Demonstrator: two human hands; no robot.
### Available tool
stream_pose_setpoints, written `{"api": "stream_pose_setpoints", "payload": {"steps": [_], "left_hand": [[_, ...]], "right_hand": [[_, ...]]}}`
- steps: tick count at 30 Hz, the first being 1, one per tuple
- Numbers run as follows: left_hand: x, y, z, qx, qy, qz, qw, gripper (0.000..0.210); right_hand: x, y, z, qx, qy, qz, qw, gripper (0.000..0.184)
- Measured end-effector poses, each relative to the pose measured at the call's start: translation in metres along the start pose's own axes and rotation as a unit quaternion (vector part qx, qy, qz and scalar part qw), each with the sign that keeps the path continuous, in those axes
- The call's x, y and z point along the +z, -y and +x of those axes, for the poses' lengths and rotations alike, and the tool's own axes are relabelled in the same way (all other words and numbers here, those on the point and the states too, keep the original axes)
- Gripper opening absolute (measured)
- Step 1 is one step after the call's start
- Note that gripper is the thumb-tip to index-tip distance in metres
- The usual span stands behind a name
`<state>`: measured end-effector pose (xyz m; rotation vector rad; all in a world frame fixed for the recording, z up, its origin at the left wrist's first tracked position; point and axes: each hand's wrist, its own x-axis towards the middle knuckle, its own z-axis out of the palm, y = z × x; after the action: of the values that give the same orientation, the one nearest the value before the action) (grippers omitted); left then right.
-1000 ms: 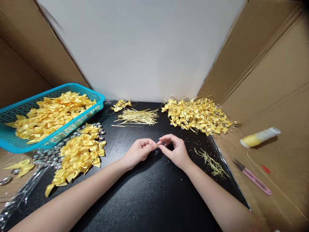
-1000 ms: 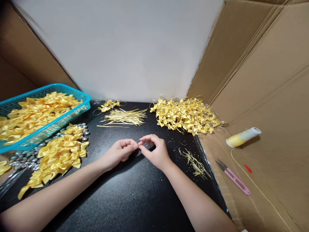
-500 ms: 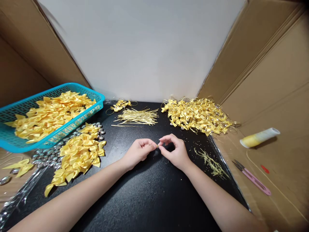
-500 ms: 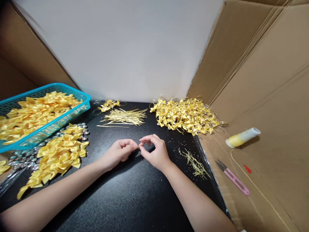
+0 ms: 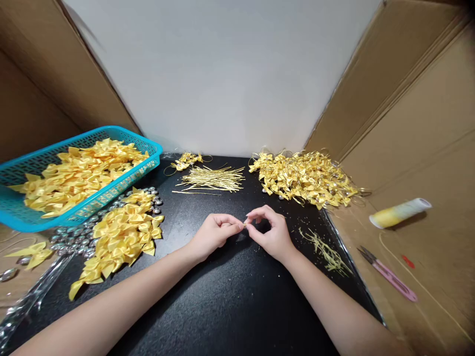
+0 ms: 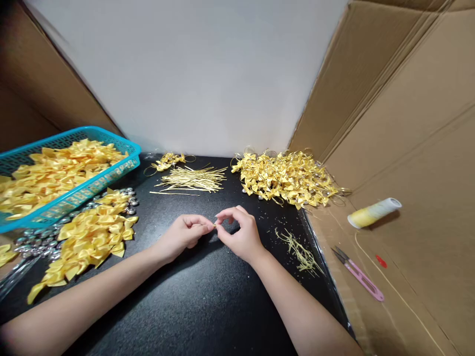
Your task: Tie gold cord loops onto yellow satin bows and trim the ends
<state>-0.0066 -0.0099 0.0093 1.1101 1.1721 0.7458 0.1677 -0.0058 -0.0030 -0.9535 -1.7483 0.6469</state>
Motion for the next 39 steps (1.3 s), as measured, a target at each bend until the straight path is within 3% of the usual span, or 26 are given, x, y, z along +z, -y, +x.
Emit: {"api": "stream_pose_setpoints", "payload": {"steps": [13,22,30,39], "left_hand": [[-0.0007,0.0011,0.001,-0.006,0.002,-0.008,1.0,0.033],[-0.0023,0.0024,0.0018,-0.004,0.012,-0.035,0.999,0.032],[-0.0062,0.001,0.0036,-0.014,0.058,-0.056,0.997,0.036],[-0.0067,0.0021,0.0052,-0.014,0.06,-0.071,0.996,0.031]], "right_hand": [[-0.0062,0.0038,0.002,-0.013,0.006,0.001,1.0,0.02],[-0.0051,0.0053,0.0007,-0.023,0.034,0.01,0.999,0.033],[-0.0019,-0.0024,-0.0031,0.018,0.021,0.031,0.999,0.019],[-0.0023,0.001,-0.0012,-0.006,0.006,0.017,1.0,0.024]]}}
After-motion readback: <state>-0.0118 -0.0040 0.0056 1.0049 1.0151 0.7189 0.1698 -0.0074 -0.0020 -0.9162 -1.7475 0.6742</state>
